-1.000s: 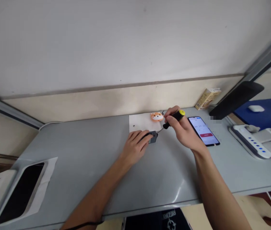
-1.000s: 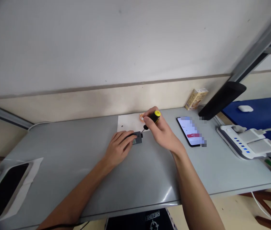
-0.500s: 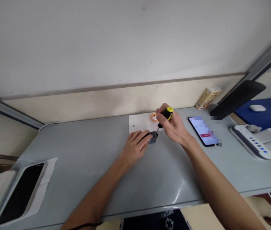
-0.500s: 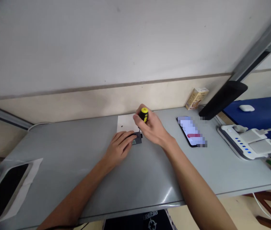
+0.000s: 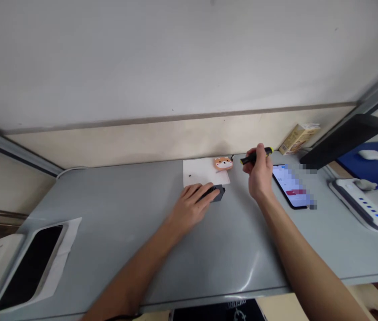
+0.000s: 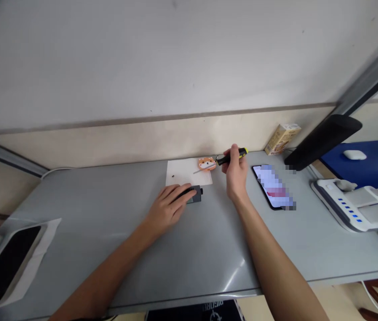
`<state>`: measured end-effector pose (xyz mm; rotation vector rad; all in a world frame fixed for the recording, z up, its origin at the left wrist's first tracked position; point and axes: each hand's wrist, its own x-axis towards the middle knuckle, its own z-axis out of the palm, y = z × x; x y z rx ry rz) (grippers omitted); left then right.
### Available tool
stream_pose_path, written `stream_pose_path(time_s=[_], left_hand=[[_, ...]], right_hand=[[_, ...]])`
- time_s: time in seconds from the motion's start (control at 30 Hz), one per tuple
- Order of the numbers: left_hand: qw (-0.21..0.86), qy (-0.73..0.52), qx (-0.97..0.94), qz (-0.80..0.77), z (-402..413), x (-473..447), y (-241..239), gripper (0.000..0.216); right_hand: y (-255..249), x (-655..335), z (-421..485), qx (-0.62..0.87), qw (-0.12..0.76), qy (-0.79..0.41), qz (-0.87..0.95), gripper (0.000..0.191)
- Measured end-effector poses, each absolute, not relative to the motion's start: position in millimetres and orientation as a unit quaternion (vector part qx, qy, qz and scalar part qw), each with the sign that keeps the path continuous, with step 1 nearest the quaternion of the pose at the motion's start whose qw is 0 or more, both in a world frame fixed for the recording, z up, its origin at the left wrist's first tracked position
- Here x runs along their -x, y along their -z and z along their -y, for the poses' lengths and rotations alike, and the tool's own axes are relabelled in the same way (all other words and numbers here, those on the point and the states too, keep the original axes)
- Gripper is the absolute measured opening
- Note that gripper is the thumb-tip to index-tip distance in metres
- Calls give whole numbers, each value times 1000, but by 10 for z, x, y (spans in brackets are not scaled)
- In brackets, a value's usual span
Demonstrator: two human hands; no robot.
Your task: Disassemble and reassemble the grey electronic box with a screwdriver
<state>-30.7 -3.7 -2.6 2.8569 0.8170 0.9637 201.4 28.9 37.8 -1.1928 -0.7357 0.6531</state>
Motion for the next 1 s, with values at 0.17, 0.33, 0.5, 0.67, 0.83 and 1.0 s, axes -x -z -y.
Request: stream_pose_path(time_s=[0.17,0.33,0.5,0.67,0.83,1.0], left_hand=[[116,-410,-857,-291,48,411,78,38],[159,-429,-839,-295,9,564,26,24],[134,-421,-861,-254,-47,653,-47,24],[111,-422,-865,-247,-71,678,-61,24],[167,-415,-847,-289,-73,685,-39,18],[326,-424,-764,-362,-126,662,83,14]], right_hand=[[-201,-1859,-325,530,611,-373,455,46],[-115,-1657,-275,515,554,-403,515,45],[-36,-1679,-288,535,533,-425,500,46],[0,-1671,-305,525,524,-441,505,47],[-34,-1678,-299,521,549,-433,490,44],[-96,-1747,-283,517,554,-418,502,44]])
